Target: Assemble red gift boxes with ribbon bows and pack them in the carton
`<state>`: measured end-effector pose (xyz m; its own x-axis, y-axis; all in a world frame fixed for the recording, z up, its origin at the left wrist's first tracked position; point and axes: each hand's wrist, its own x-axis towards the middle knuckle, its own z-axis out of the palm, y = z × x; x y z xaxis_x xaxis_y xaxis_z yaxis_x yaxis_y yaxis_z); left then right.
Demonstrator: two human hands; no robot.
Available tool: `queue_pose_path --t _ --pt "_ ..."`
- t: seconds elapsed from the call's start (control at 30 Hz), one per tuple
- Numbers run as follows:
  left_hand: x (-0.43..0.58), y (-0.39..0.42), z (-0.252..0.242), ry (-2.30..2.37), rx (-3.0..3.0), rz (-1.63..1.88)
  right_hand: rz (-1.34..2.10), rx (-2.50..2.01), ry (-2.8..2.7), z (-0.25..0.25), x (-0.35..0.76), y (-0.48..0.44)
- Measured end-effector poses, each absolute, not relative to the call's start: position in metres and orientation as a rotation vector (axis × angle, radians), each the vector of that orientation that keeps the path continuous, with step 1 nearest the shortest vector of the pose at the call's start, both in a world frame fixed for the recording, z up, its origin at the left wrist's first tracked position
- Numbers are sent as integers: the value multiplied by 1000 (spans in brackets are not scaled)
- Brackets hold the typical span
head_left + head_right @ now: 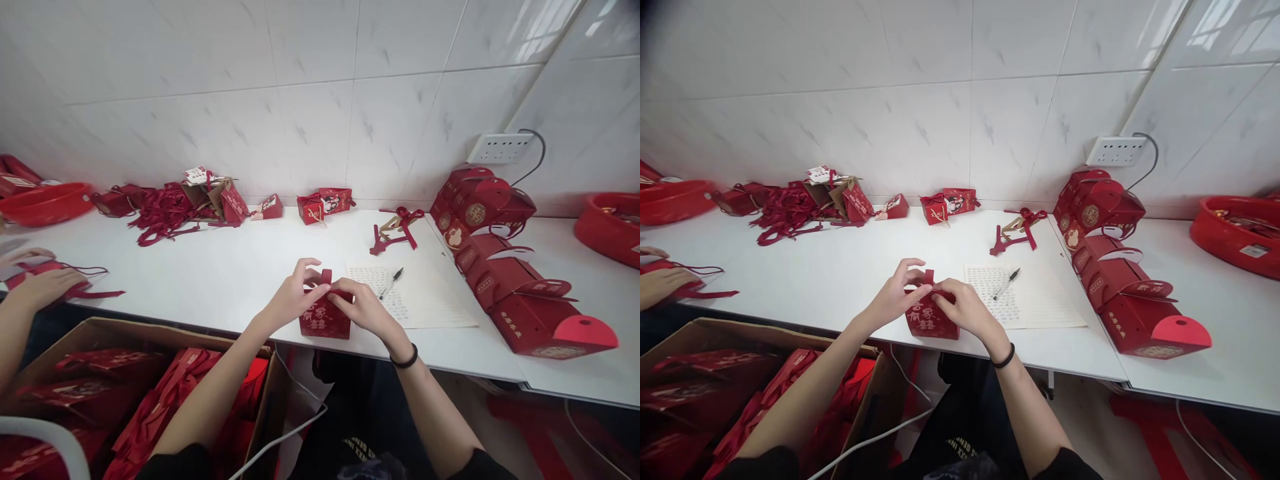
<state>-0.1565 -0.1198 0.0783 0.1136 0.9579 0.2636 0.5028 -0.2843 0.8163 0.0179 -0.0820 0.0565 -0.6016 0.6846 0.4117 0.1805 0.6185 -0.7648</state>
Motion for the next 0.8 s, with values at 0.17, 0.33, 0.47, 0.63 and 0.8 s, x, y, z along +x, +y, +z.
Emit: queue_pose_path --t 0.17,0.33,0.47,0.63,0.8 --pt "-145 -116 57 1388 1777 1385 591 -746 -1949 43 7 -97" --pt "-141 -121 55 1371 1977 1464 506 -742 -1792 34 0 -105" --pt "-147 -123 56 1232 2030 1458 603 -738 -1844 37 5 -101" --pt "-149 -122 53 1257 2137 1465 628 -736 -1861 37 8 -97" --pt "-151 -120 52 1215 2256 1441 654 -743 -1849 35 7 -95"
